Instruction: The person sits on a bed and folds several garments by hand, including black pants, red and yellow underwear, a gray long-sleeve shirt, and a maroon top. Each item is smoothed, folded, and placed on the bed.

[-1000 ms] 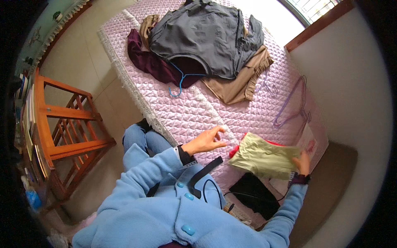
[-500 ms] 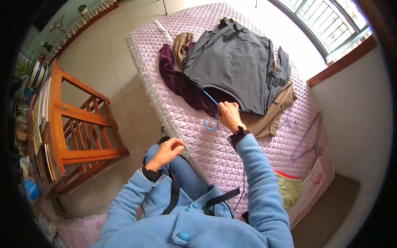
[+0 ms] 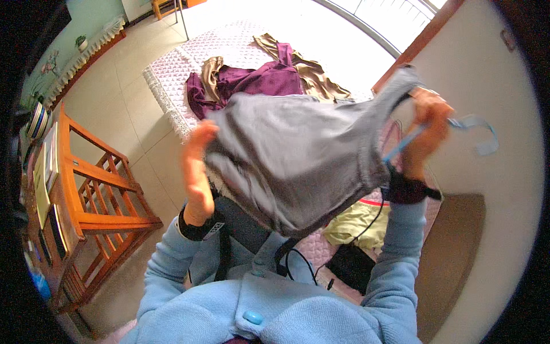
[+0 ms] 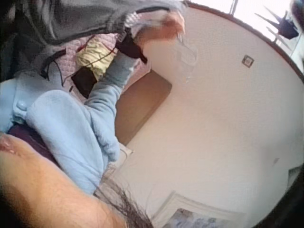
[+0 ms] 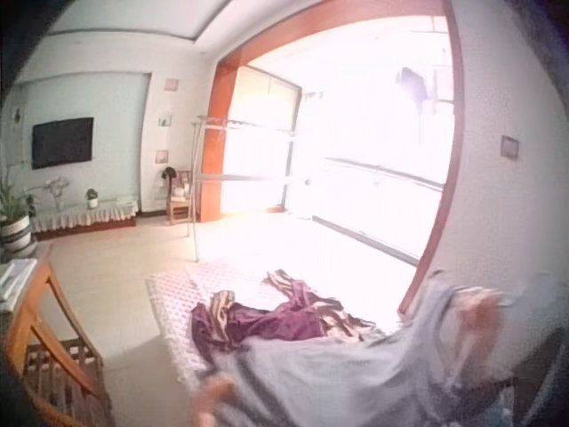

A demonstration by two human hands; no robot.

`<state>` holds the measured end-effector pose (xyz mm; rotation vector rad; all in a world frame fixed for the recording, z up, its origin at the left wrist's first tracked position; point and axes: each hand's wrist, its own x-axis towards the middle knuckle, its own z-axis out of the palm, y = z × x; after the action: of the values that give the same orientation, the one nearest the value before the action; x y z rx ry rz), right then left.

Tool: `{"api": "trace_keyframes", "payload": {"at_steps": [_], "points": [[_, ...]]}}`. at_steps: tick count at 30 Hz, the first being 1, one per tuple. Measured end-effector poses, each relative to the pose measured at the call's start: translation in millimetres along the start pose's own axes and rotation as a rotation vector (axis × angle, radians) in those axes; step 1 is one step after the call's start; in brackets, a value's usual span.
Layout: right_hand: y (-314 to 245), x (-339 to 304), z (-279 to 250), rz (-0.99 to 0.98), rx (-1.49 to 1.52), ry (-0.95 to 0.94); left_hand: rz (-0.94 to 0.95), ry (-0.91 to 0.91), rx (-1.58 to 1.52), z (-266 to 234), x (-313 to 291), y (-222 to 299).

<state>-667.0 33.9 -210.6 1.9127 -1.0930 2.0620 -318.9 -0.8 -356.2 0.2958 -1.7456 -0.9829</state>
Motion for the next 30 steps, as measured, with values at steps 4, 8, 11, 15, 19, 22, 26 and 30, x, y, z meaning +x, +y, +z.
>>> {"api": "trace_keyframes", "payload": {"at_steps": [4,8,11,15,19,22,26,30], "points": [[6.9,-39.6,45.6,-0.304,-0.854,-0.532,-0.064,-0.470,-0.037,64.7,-29.5,38.2],[5.4,-78.2,66.1,0.227,-1.049,-0.807,-0.264,-0.719,-0.006,97.1,-64.6,46.1],[12.2,-78.1,54.7,0.219,-1.201,-0.809,-0.245,-0.626,-0.096,80.6,-64.8,31.5],[25.3,-77.1,17.1,0.916,-0.301,-0.365,-0.221,-0.537,0.085,43.3,-50.8,22.8],[27.6,-81.1,-7.2,1.261,0.189,0.037,-0.351,-0.570,0.143,25.7,-52.7,25.0],[8.8,-64.6,-4.6,1.250,0.159,0.128,-0.391,-0.586,0.193,18.9,-55.9,24.4],[-54.1,-20.9,6.8,0.704,0.353,-0.185,-0.374,-0.277,0.205,0.2,-41.9,29.0],[-124.1,18.5,8.7,0.215,0.370,-0.561,-0.064,0.132,0.347,-31.7,-11.2,59.0]]}}
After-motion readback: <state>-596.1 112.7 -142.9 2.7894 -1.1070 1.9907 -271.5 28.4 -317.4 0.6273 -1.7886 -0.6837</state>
